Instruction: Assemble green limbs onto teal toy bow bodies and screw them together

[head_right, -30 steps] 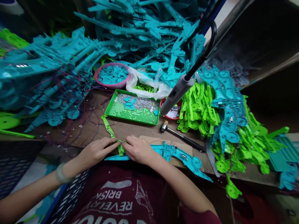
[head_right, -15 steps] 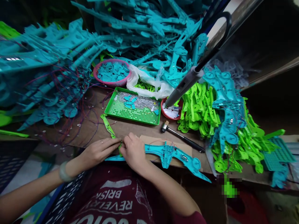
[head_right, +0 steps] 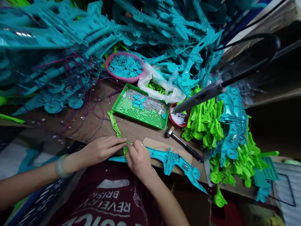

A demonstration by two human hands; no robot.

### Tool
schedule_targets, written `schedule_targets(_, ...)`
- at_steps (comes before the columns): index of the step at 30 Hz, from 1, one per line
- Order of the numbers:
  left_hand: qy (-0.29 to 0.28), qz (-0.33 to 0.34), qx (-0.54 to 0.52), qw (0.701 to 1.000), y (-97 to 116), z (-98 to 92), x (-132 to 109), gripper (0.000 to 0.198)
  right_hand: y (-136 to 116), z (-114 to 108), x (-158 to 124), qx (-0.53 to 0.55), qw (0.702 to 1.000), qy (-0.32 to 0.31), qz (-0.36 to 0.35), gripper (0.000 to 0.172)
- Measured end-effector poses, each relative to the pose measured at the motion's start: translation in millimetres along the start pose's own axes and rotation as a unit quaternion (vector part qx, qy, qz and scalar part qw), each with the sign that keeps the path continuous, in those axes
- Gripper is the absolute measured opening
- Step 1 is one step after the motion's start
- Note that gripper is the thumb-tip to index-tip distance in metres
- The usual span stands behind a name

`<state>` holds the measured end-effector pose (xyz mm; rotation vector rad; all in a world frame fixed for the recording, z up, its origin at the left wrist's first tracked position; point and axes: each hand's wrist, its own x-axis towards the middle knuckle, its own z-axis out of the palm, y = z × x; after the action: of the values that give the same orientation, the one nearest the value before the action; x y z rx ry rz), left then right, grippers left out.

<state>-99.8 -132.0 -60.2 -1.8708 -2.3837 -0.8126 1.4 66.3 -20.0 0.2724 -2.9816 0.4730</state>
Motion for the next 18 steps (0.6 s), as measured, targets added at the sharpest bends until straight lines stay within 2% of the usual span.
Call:
schedule_targets(10, 0.01, -0.02, -0.032, 0.999, 2, 2.3, -4, 0.046, 4, -17, 6, -0.108, 0.982, -0.099, -0.121, 0.029)
schedule_targets(18, -0.02, -0.037, -0.027, 0.999, 6, -0.3, -2, 0.05, 13, -13, 6, -0.045, 0.986, -0.121, -0.101, 0.022)
